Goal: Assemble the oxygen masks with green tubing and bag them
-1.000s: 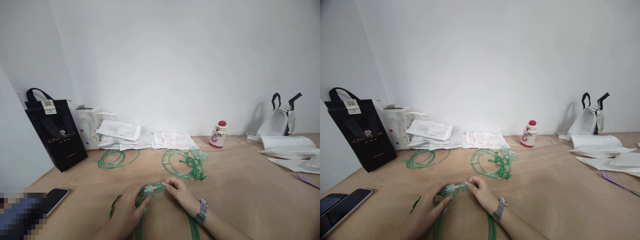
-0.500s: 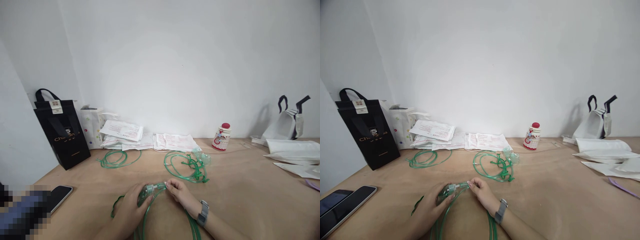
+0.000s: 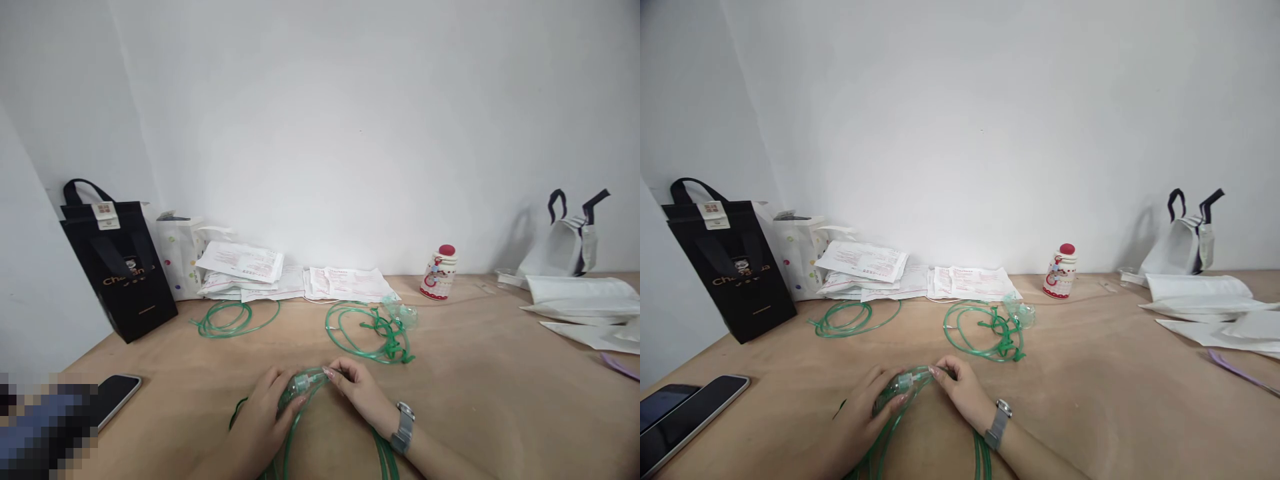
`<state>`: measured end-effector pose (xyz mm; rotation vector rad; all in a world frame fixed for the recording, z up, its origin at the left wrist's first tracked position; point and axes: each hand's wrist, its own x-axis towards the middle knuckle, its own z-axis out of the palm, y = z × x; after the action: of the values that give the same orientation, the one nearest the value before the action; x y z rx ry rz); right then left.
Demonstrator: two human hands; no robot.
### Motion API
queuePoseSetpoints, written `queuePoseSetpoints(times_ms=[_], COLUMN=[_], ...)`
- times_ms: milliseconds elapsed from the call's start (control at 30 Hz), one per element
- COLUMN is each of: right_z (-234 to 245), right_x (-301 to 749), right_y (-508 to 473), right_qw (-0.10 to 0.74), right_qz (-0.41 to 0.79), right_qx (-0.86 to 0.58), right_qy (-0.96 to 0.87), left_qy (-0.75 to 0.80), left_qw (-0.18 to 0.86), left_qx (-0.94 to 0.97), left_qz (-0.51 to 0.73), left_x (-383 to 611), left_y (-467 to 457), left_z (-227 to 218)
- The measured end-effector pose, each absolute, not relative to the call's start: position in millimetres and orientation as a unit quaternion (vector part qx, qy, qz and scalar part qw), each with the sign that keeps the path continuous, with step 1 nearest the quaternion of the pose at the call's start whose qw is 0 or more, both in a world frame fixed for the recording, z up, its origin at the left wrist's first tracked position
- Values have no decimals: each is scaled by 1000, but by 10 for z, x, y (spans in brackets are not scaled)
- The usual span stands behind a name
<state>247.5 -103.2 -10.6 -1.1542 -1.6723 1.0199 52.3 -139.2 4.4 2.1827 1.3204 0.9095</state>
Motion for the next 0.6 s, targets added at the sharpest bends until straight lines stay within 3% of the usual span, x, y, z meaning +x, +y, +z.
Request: queuePoseSetpoints(times_ms=[300, 600], right_z=[-80, -127], right_x=[2466, 2429], right_y=[-1158, -1112], right_qw=[409, 420], right_qz=[294, 313], right_qx=[-469, -486], right_qy=[-725, -699], left_qy=[515, 534], left_qw=[168, 182], left_qx=[791, 777], left_qz=[286, 279], left_x=[572, 639], left_y=[-1438, -1455], left_z=[-58, -90])
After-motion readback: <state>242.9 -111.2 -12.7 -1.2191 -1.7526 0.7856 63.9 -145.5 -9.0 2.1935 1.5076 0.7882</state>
